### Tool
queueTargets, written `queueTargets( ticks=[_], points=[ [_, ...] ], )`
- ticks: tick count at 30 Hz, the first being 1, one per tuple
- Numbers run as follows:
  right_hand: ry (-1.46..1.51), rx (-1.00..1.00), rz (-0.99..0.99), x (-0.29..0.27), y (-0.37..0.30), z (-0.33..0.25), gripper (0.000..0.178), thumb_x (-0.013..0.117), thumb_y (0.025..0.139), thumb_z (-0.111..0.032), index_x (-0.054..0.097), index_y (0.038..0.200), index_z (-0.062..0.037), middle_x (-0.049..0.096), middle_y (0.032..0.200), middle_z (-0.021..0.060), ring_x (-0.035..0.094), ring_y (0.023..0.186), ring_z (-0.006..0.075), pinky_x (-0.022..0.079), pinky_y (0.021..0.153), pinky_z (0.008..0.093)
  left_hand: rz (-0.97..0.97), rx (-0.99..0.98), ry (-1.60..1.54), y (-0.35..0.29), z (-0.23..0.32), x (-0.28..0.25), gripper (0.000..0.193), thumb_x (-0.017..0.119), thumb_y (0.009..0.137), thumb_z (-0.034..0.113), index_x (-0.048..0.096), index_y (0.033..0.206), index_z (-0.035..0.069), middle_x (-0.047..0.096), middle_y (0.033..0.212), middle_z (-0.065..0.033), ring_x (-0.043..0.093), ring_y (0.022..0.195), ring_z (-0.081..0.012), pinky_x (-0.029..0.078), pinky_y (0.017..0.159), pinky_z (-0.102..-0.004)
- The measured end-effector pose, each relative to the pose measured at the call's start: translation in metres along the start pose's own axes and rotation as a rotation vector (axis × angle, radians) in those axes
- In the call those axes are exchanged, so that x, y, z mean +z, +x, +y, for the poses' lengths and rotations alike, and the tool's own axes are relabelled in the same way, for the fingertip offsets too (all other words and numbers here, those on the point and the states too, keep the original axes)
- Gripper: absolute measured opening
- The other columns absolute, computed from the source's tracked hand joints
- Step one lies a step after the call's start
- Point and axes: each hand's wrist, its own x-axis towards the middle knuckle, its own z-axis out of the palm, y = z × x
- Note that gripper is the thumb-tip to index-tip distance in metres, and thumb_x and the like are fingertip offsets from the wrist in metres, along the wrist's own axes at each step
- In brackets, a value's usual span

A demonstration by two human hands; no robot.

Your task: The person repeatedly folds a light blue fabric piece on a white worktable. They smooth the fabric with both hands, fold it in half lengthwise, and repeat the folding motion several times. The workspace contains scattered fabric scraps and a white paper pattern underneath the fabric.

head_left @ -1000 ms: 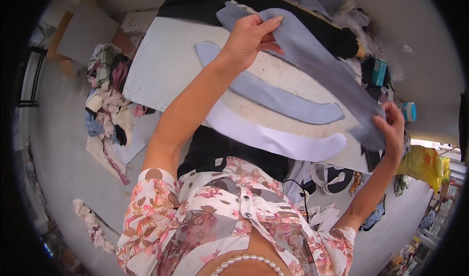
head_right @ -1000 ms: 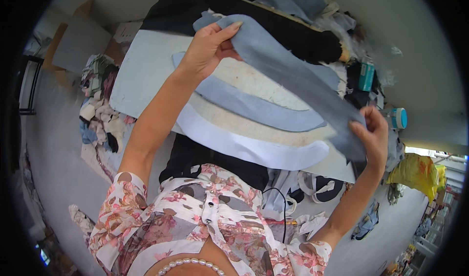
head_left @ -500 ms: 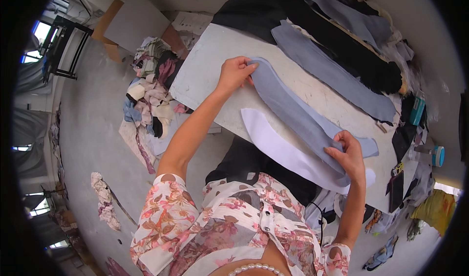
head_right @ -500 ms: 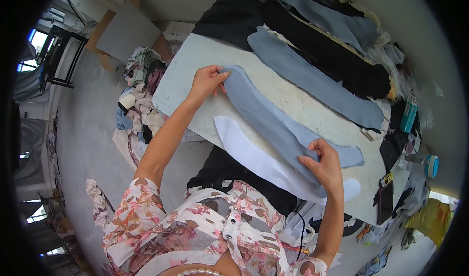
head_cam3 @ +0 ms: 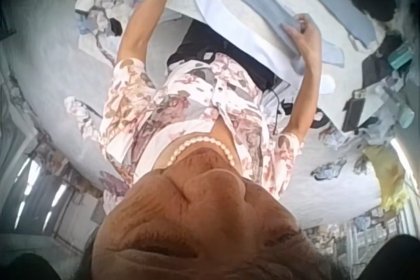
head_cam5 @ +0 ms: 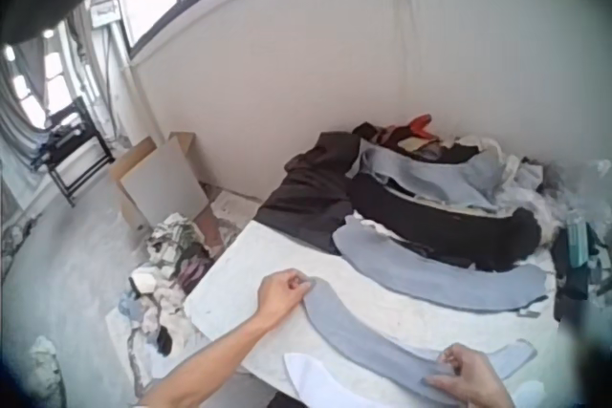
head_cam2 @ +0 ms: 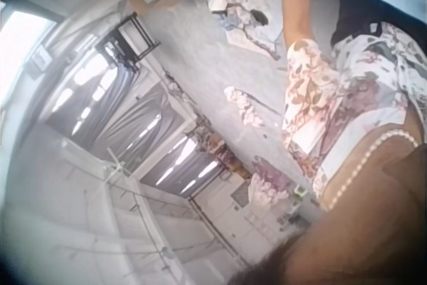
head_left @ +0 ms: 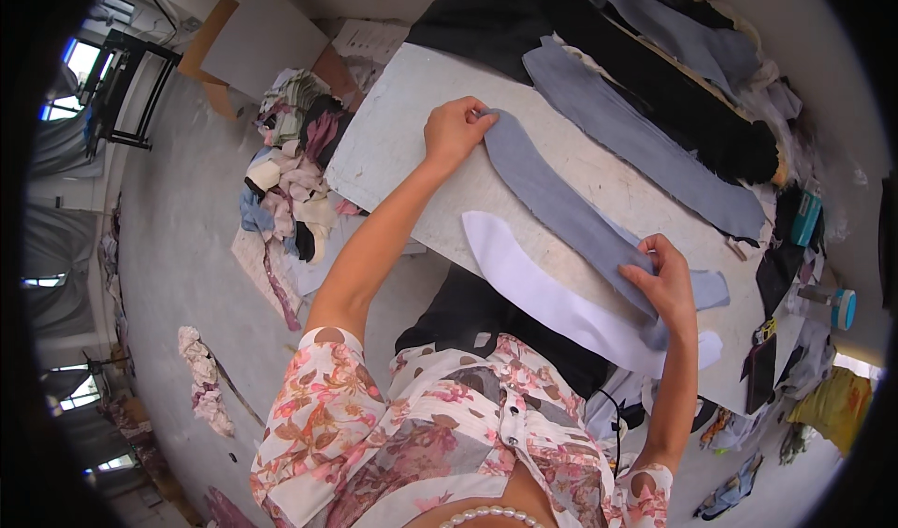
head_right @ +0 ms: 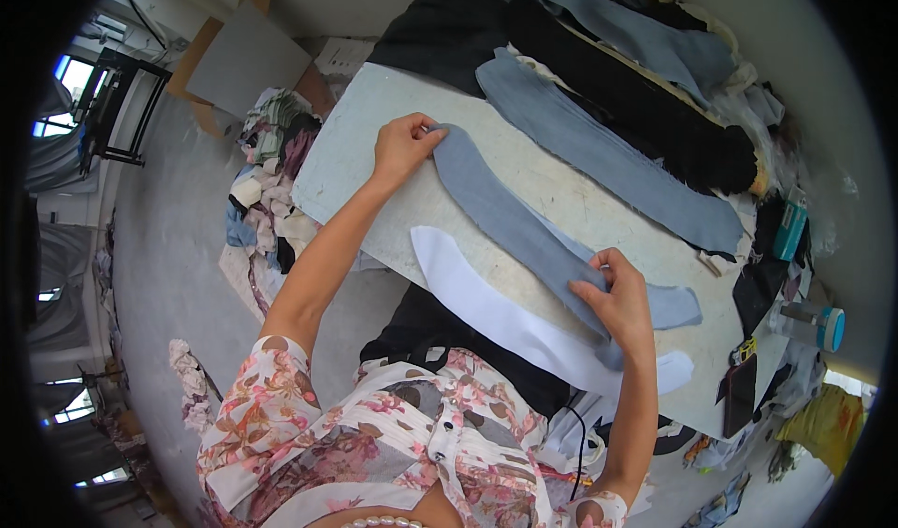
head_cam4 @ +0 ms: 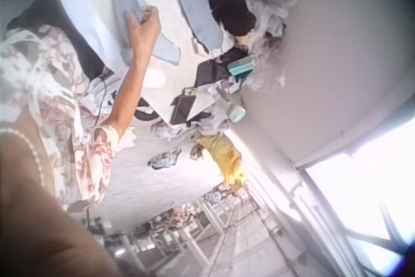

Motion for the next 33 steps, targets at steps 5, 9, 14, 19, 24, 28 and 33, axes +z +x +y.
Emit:
queueTargets(
  ticks=[5, 9, 14, 19, 24, 28, 33],
  points=[
    [-0.011, -0.015, 0.012, 0.001, 0.001, -0.004, 0.029, 0.077, 0.073, -0.007, 0.055, 0.093, -0.0035, 0.062, 0.070, 0.0037, 0.053, 0.063, 0.0082, 0.043, 0.058, 0.0250, 0.126, 0.289, 0.240, -0.018, 0.024, 0.000, 0.034, 0.067, 0.087, 0.028, 0.064, 0.116, 0.011, 0.063, 0.111, -0.0102, 0.061, 0.102, -0.0231, 0.047, 0.087, -0.0368],
    [-0.041, -0.034, 0.006, -0.003, 0.002, 0.002, 0.029, 0.076, 0.073, -0.006, 0.055, 0.093, -0.0034, 0.061, 0.070, 0.0030, 0.051, 0.063, 0.0082, 0.042, 0.057, 0.0255, -0.016, 0.598, 0.541, -0.033, 0.033, 0.030, 0.044, 0.046, 0.099, 0.034, 0.049, 0.139, 0.015, 0.034, 0.151, -0.0149, 0.029, 0.141, -0.0289, 0.020, 0.116, -0.0472],
    [-0.055, 0.003, 0.061, -0.007, 0.001, -0.002, 0.029, 0.075, 0.073, -0.006, 0.056, 0.095, -0.0036, 0.060, 0.068, 0.0038, 0.051, 0.062, 0.0102, 0.042, 0.057, 0.0267, -0.204, 0.500, 0.517, -0.034, 0.033, 0.036, 0.051, 0.035, 0.102, 0.041, 0.037, 0.148, 0.019, 0.021, 0.157, -0.0151, 0.010, 0.148, -0.0301, 0.004, 0.118, -0.0519],
    [-0.111, -0.001, 0.109, -0.004, 0.005, 0.002, 0.029, 0.075, 0.073, -0.008, 0.057, 0.096, -0.0045, 0.060, 0.069, 0.0063, 0.052, 0.062, 0.0130, 0.043, 0.059, 0.0286, -0.125, 0.479, 0.619, -0.043, 0.053, 0.033, 0.052, 0.037, 0.101, 0.041, 0.037, 0.148, 0.019, 0.020, 0.158, -0.0140, 0.011, 0.148, -0.0287, 0.003, 0.118, -0.0524],
    [-0.177, -0.025, 0.132, -0.005, 0.004, 0.001, 0.031, 0.076, 0.073, -0.010, 0.058, 0.098, -0.0054, 0.062, 0.071, 0.0074, 0.053, 0.062, 0.0156, 0.044, 0.060, 0.0301, -0.313, 0.710, 0.525, -0.070, 0.075, 0.054, 0.053, 0.041, 0.100, 0.042, 0.039, 0.147, 0.019, 0.021, 0.157, -0.0139, 0.014, 0.147, -0.0276, 0.004, 0.118, -0.0535],
    [-0.213, -0.042, 0.149, -0.020, -0.004, 0.002, 0.031, 0.075, 0.072, -0.010, 0.058, 0.099, -0.0059, 0.060, 0.069, 0.0065, 0.054, 0.062, 0.0174, 0.044, 0.060, 0.0308, -0.358, 0.743, 0.534, -0.069, 0.071, 0.058, 0.053, 0.040, 0.100, 0.044, 0.038, 0.147, 0.020, 0.020, 0.158, -0.0130, 0.014, 0.147, -0.0267, 0.004, 0.118, -0.0541],
    [-0.313, -0.066, 0.229, -0.026, -0.003, 0.015, 0.032, 0.074, 0.073, -0.009, 0.058, 0.101, -0.0070, 0.061, 0.070, 0.0068, 0.057, 0.063, 0.0211, 0.045, 0.060, 0.0333, -0.359, 0.758, 0.538, -0.068, 0.071, 0.056, 0.052, 0.039, 0.100, 0.043, 0.038, 0.148, 0.021, 0.019, 0.158, -0.0134, 0.013, 0.147, -0.0267, 0.004, 0.118, -0.0543]
  ],
)
